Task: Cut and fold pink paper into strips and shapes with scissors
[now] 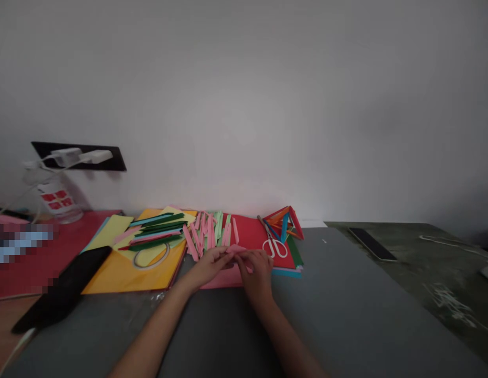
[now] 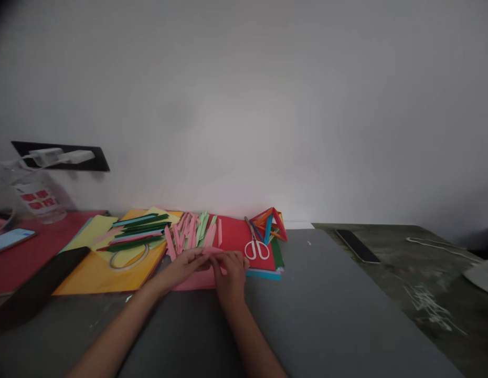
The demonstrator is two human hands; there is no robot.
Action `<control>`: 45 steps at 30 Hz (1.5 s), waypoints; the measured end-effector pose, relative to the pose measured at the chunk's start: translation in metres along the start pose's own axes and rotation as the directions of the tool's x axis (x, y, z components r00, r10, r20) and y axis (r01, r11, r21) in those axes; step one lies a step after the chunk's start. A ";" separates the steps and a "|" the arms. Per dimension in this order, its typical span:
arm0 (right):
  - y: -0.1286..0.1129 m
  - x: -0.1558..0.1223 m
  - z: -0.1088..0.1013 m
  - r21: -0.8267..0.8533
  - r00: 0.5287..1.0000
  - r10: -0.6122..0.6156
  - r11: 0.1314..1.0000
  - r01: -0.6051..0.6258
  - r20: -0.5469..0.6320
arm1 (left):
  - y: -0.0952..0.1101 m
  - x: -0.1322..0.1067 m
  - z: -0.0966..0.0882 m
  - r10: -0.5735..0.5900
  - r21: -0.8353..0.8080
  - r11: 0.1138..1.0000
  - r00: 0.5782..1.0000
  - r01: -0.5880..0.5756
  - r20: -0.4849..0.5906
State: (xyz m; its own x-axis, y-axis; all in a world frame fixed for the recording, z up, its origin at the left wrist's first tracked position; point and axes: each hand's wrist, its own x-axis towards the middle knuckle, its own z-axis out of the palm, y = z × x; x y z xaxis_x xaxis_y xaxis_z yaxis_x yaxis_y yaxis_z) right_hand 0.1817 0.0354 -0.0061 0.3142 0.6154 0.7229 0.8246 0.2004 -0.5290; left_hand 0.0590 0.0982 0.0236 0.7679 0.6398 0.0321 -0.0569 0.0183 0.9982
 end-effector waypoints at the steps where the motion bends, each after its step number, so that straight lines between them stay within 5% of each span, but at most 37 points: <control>1: 0.000 0.000 0.000 -0.001 1.000 0.006 1.000 -0.006 -0.001 | 0.000 0.000 0.000 -0.002 0.002 1.000 1.000 0.002 -0.002; 26: 0.005 -0.001 0.000 -0.053 0.996 0.077 0.995 -0.079 -0.035 | -0.001 0.000 0.002 -0.044 -0.076 0.996 0.998 0.047 0.033; 45: 0.011 0.001 0.000 -0.061 1.000 0.003 0.998 -0.003 0.007 | 0.000 0.001 0.002 -0.071 -0.085 0.994 0.997 0.073 0.020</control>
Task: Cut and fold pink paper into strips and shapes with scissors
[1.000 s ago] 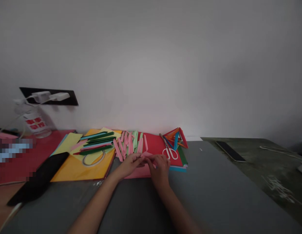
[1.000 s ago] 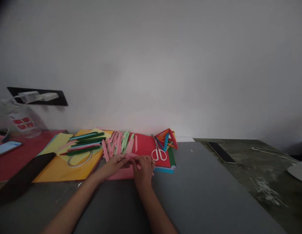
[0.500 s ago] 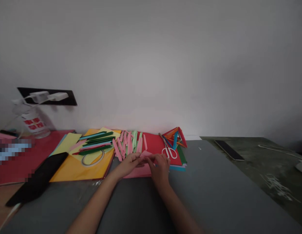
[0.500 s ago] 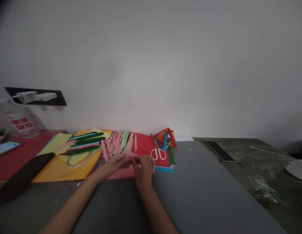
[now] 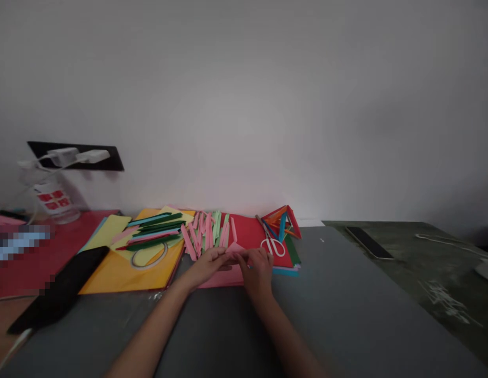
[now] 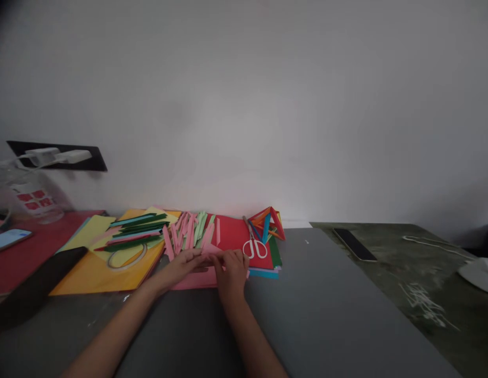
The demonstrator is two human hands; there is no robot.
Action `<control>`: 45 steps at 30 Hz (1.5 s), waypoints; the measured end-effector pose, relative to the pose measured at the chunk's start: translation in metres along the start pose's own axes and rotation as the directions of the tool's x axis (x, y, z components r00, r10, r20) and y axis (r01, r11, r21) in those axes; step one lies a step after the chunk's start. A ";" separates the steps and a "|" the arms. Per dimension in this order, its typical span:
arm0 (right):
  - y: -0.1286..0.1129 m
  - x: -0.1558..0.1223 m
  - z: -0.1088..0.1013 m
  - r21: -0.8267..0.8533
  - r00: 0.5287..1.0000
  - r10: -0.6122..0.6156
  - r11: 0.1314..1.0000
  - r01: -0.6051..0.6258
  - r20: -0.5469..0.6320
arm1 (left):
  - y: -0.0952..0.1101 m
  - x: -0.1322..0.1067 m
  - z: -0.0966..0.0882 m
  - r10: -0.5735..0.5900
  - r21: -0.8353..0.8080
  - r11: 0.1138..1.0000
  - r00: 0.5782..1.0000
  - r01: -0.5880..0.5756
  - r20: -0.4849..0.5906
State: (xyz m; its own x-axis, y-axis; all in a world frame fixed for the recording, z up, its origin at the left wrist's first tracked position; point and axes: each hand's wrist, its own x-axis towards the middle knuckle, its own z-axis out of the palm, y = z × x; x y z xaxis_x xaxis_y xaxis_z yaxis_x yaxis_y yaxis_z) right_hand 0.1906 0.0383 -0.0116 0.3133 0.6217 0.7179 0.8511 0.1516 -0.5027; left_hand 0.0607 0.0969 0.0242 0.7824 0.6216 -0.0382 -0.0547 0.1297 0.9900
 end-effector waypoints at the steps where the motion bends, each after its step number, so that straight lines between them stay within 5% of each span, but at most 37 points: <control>1: 0.000 0.000 0.000 -0.002 1.000 0.005 1.000 -0.005 0.004 | 0.000 0.000 0.000 0.001 0.001 1.000 1.000 -0.001 -0.005; 11: -0.007 0.000 -0.003 -0.008 0.999 0.034 0.999 -0.034 0.016 | -0.005 0.003 -0.002 -0.027 -0.023 0.999 0.998 0.026 -0.055; 22: -0.007 0.002 -0.011 -0.038 0.992 0.052 0.998 -0.057 -0.113 | -0.014 0.011 -0.017 -0.002 -0.132 0.990 0.920 -0.054 -0.391; 25: -0.011 -0.002 -0.007 0.150 0.997 0.073 0.986 -0.072 -0.001 | -0.017 0.012 -0.018 0.027 -0.175 0.978 0.900 -0.114 -0.435; 27: -0.014 -0.004 0.000 0.336 0.963 0.248 0.902 -0.271 0.111 | -0.017 0.012 -0.016 0.043 -0.207 0.967 0.899 -0.147 -0.436; 30: -0.012 -0.003 0.010 0.587 0.837 0.432 0.599 -0.545 0.336 | -0.015 0.011 -0.010 0.072 -0.220 0.962 0.929 -0.161 -0.362; 34: -0.001 0.002 0.015 0.711 0.740 0.484 0.291 -0.640 0.468 | -0.012 0.009 0.000 0.042 -0.147 0.986 0.968 -0.080 -0.246; 38: 0.008 0.003 0.018 0.765 0.717 0.511 0.163 -0.623 0.474 | -0.010 0.007 0.004 -0.038 -0.075 0.997 0.975 0.022 -0.217; 45: 0.013 0.002 0.025 0.781 0.683 0.558 0.094 -0.617 0.472 | -0.012 0.007 0.002 -0.051 -0.086 0.996 0.983 0.036 -0.178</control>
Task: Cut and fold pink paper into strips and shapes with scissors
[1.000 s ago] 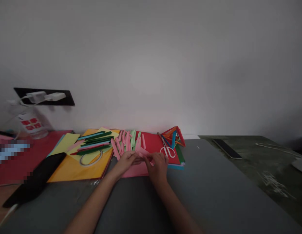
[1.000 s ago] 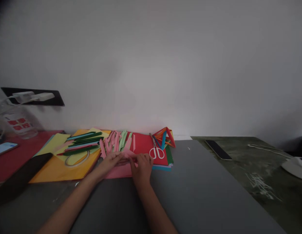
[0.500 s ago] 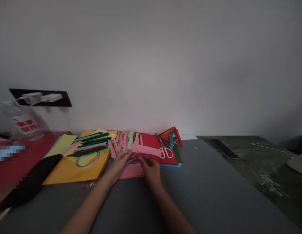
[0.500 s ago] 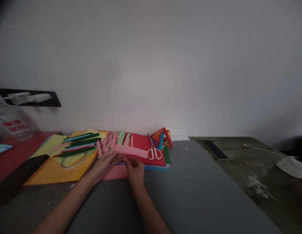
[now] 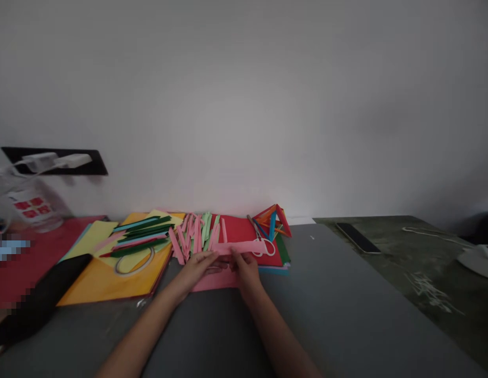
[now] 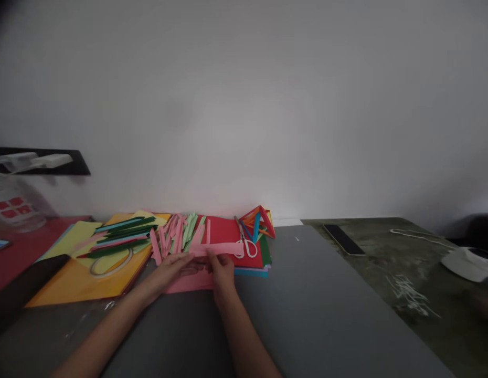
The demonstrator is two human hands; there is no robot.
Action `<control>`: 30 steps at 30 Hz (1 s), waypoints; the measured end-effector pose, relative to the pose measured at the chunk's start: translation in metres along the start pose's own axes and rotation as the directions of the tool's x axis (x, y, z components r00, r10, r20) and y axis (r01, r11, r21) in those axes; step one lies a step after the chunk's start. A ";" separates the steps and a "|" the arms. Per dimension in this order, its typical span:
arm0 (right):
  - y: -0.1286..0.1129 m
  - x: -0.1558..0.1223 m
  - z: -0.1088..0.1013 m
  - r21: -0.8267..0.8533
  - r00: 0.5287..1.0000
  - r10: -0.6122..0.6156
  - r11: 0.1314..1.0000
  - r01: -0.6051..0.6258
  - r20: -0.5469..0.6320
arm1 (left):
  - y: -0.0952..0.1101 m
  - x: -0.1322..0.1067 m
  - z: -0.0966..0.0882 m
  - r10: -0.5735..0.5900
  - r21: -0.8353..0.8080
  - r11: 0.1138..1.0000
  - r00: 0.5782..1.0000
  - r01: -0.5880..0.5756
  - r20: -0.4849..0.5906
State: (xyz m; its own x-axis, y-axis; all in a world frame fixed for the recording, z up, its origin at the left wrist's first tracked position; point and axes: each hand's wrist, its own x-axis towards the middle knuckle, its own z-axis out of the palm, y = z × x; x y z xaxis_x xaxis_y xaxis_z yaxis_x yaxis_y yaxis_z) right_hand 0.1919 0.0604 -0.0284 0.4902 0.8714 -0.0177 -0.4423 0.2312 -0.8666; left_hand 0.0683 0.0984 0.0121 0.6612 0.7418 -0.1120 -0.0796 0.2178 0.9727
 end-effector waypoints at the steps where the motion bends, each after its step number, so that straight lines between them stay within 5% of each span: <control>1: 0.001 0.001 0.000 -0.007 1.000 -0.003 1.000 0.003 -0.003 | 0.000 0.000 0.000 -0.004 -0.001 1.000 1.000 0.004 0.000; 17: 0.003 -0.001 -0.003 -0.098 0.998 -0.062 0.993 0.060 -0.024 | 0.002 -0.001 -0.001 -0.054 -0.029 0.998 0.998 0.054 0.011; 30: -0.010 -0.012 0.006 -0.220 0.989 -0.090 0.969 0.114 0.113 | 0.004 -0.001 -0.001 0.089 0.249 0.966 0.992 -0.066 -0.084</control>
State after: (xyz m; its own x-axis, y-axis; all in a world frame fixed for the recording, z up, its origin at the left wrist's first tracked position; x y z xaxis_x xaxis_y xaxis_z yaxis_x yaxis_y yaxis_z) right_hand 0.1860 0.0498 -0.0162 0.4399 0.8904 0.1172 -0.2079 0.2279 -0.9512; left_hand 0.0668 0.0996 0.0156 0.5865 0.8089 -0.0416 0.0651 0.0041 0.9979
